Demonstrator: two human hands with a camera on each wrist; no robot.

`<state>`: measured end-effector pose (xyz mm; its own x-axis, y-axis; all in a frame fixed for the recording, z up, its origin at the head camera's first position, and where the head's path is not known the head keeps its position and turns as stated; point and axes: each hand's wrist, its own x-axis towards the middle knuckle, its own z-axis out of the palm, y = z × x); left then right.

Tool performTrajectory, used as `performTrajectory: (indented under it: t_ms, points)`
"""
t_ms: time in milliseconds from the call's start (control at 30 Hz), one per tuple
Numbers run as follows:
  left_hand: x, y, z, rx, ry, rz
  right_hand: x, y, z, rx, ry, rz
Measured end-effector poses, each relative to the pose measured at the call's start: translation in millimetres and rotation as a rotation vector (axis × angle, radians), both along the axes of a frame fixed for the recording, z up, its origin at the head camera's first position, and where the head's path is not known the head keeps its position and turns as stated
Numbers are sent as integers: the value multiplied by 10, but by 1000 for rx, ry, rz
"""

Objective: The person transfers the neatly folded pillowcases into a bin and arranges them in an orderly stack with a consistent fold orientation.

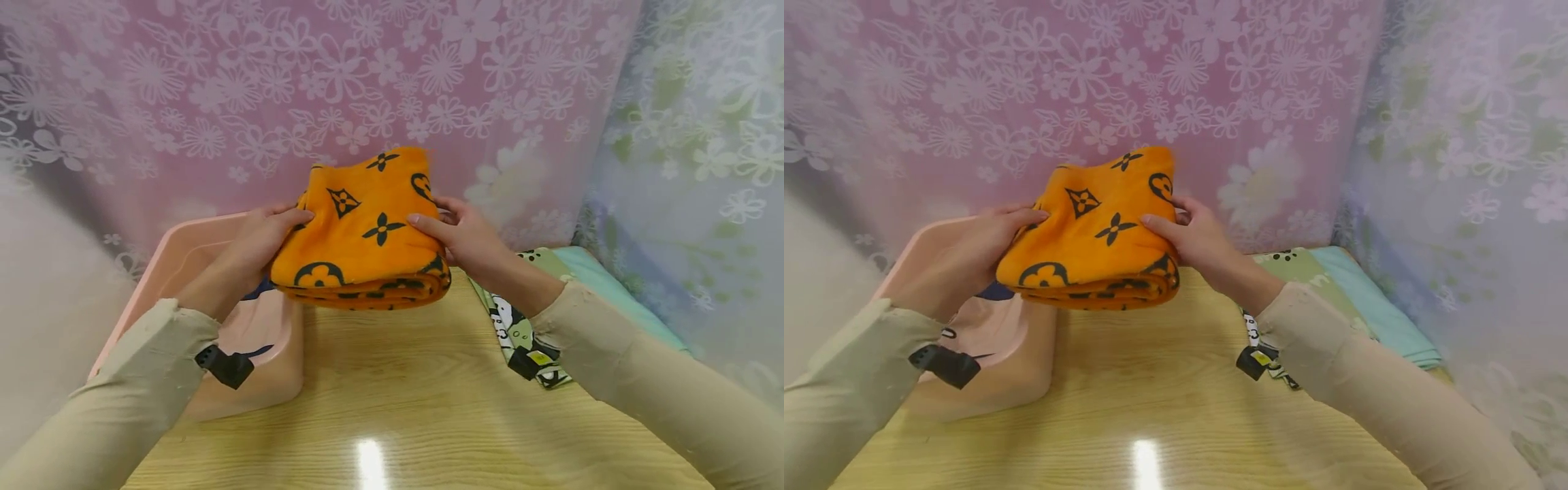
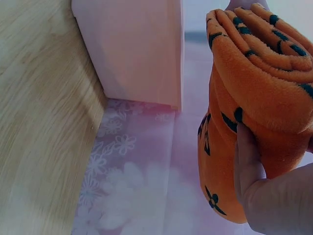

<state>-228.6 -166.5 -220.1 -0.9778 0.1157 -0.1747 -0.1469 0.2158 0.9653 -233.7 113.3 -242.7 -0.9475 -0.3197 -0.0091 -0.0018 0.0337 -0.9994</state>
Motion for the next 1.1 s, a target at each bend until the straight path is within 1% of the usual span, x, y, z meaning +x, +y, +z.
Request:
performTrajectory:
  t_ms: [67, 200, 333, 433, 567, 633, 767, 900, 1100]
  points:
    - [4, -52, 14, -16, 0, 16, -25, -73, -2, -8, 10, 3]
    - [-6, -195, 35, -55, -8, 28, -92, -250, -36, -56, 11, 0]
    - [-36, -376, 19, -48, -7, 48, -157, -454, -82, -106, 9, -8]
    - [-71, -525, 3, -33, -22, 57, -199, -612, -110, -93, 14, -24]
    - [-111, -739, -27, -78, -34, 57, -245, -829, -134, -33, 35, -41]
    - [-126, -842, -46, -115, -24, 52, -268, -937, -144, -6, 44, -57]
    - [-150, -1018, -89, -152, 7, 61, -306, -1128, -183, 13, 34, -78]
    - [-137, -1183, -131, -184, 14, 72, -315, -1280, -247, 25, 27, -61]
    - [-109, -1366, -186, -219, 14, 83, -306, -1436, -314, 49, 71, -67]
